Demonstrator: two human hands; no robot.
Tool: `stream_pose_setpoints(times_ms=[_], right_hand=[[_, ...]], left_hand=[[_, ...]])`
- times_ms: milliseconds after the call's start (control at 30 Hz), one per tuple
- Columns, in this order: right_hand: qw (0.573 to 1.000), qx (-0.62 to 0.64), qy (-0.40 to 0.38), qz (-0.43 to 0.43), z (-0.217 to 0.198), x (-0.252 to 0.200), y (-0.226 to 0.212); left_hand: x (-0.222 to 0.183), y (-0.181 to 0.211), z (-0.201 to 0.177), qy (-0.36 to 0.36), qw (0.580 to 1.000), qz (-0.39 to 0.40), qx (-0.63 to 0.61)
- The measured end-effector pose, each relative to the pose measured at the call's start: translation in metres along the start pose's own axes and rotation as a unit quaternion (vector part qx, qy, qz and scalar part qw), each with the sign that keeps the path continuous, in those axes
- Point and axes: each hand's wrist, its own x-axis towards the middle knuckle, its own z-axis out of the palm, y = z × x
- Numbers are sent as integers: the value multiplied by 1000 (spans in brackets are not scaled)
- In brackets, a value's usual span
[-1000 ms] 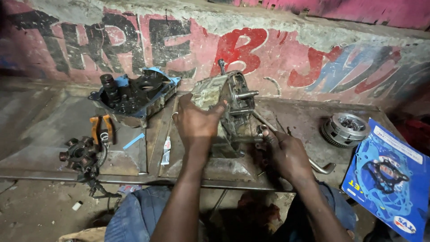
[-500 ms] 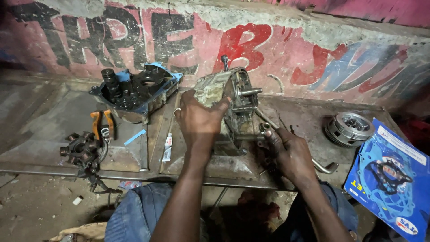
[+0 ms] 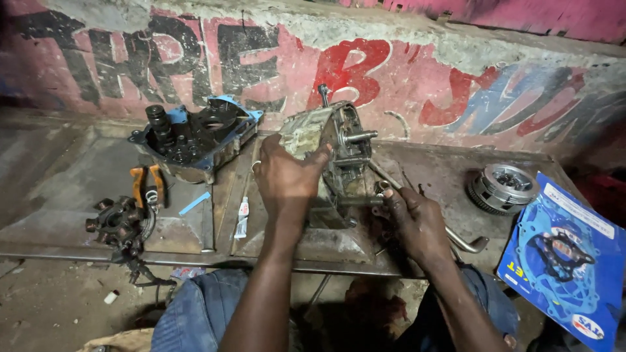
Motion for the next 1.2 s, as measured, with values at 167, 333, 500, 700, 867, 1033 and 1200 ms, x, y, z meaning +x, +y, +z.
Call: stream_pose_setpoints(times_ms=[167,333,500,700,867,1033,1200], right_hand=[[992,-99,-11,-77,-8,-1,-7],[980,-137,-34,-140,-9,0,-12],[980,-151,-1,-131,-3,9,21],[992,-119,-11,41,-3,8,12],[992,-103,-42,-57,-15,1,-14],[978,-159,-14,-137,-9,5,7],[991,-115,-7,-64,-6,-4,-8]], left_hand=[[-5,16,-13,12,1000,10,4],[-4,13,-10,-13,1000,-1,10],[-5,3,-4,-20,1000,0,9],[0,4,-7,-18,1000,-2,18],[13,-15,17,-29,999,2,19],[-11,27,-24,-6,999,16,37],[-16,31,-29,-3,999,21,42]])
